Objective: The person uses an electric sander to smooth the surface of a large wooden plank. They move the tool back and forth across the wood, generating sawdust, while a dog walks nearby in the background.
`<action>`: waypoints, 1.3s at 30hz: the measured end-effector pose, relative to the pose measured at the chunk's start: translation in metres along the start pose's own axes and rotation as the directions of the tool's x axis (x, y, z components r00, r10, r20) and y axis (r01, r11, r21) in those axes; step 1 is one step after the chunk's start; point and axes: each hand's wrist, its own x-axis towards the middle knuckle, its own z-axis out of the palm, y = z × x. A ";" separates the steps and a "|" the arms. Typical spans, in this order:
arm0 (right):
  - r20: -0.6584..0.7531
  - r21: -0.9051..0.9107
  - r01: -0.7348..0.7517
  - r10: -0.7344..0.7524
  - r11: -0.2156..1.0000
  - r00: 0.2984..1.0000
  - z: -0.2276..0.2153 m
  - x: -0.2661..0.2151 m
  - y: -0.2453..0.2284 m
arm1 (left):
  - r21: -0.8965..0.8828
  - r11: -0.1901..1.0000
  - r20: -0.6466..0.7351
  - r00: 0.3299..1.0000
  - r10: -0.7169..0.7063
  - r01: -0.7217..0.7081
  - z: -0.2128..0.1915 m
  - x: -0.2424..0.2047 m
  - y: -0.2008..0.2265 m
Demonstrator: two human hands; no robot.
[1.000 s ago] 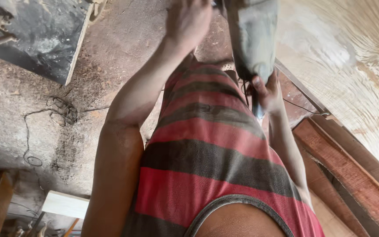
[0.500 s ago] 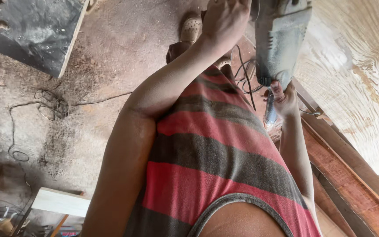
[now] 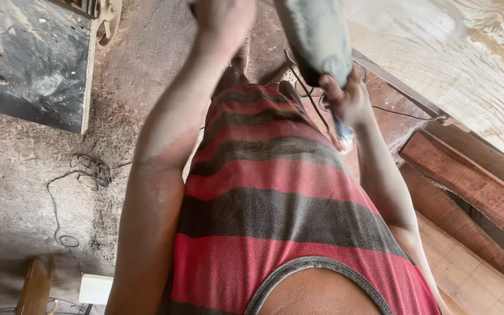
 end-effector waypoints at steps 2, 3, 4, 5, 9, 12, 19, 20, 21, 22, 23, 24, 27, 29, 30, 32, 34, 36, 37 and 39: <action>-0.007 0.006 0.001 -0.001 1.000 1.000 -0.017 -0.015 0.025 | 0.061 0.998 -0.011 1.000 0.029 -0.028 0.000 -0.003 0.028; -0.014 0.049 0.060 -0.059 0.997 0.998 -0.024 -0.023 0.040 | 0.084 0.996 -0.004 0.999 0.035 -0.034 0.000 -0.003 0.045; -0.024 0.095 0.106 -0.105 0.990 0.994 -0.029 -0.036 0.057 | 0.100 0.994 0.022 0.999 0.045 -0.047 -0.003 -0.010 0.062; -0.017 0.093 0.092 -0.091 0.991 0.996 -0.035 -0.045 0.074 | 0.096 0.994 0.093 0.995 0.037 -0.046 -0.005 -0.018 0.080; -0.028 0.087 0.037 -0.034 0.996 0.999 -0.051 -0.074 0.132 | 0.029 0.997 0.364 0.930 0.054 -0.069 -0.010 -0.037 0.139; -0.068 0.127 0.053 -0.044 0.990 0.997 -0.053 -0.090 0.163 | -0.004 0.996 0.369 0.926 0.081 -0.086 -0.007 -0.051 0.170; -0.141 0.209 0.113 -0.084 0.971 0.986 -0.050 -0.122 0.220 | -0.047 0.987 0.331 0.930 0.161 -0.154 0.003 -0.077 0.218; -0.144 0.229 0.101 -0.069 0.968 0.987 -0.048 -0.129 0.229 | -0.030 0.982 0.350 0.918 0.185 -0.186 0.005 -0.085 0.226; -0.146 0.249 0.089 -0.053 0.964 0.988 -0.046 -0.135 0.238 | -0.014 0.976 0.368 0.906 0.208 -0.219 0.008 -0.090 0.234; -0.151 0.270 0.088 -0.049 0.959 0.987 -0.043 -0.136 0.245 | 0.009 0.968 0.379 0.897 0.230 -0.252 0.013 -0.090 0.239; -0.151 0.313 0.074 -0.027 0.947 0.988 -0.039 -0.140 0.252 | -0.020 0.970 0.364 0.902 0.233 -0.243 0.015 -0.093 0.246; -0.158 0.355 0.064 -0.007 0.933 0.987 -0.035 -0.143 0.258 | -0.051 0.970 0.343 0.908 0.242 -0.239 0.020 -0.090 0.254; -0.145 0.466 0.029 0.045 0.884 0.988 -0.022 -0.149 0.270 | -0.074 0.956 0.289 0.912 0.292 -0.282 0.029 -0.080 0.269; -0.127 0.498 0.002 0.071 0.867 0.989 -0.018 -0.153 0.271 | -0.067 0.945 0.300 0.897 0.325 -0.320 0.031 -0.074 0.273; -0.120 0.503 -0.004 0.075 0.864 0.990 -0.011 -0.150 0.267 | -0.056 0.939 0.325 0.883 0.338 -0.339 0.031 -0.071 0.261; -0.128 0.522 0.039 0.033 0.852 0.991 -0.007 -0.143 0.253 | -0.043 0.935 0.330 0.879 0.345 -0.351 0.028 -0.064 0.247; -0.169 0.550 0.135 -0.049 0.824 0.984 0.000 -0.132 0.234 | -0.045 0.938 0.290 0.894 0.342 -0.344 0.022 -0.060 0.210; -0.116 0.645 0.122 -0.062 0.755 0.991 0.009 -0.115 0.213 | 0.073 0.924 0.261 0.901 0.346 -0.376 0.014 -0.058 0.167; -0.199 0.502 0.298 -0.227 0.812 0.953 0.009 -0.104 0.205 | 0.078 0.928 0.209 0.916 0.341 -0.364 0.012 -0.054 0.150; -0.204 0.322 0.324 -0.269 0.889 0.941 0.009 -0.101 0.197 | 0.024 0.945 0.209 0.926 0.314 -0.326 0.010 -0.049 0.130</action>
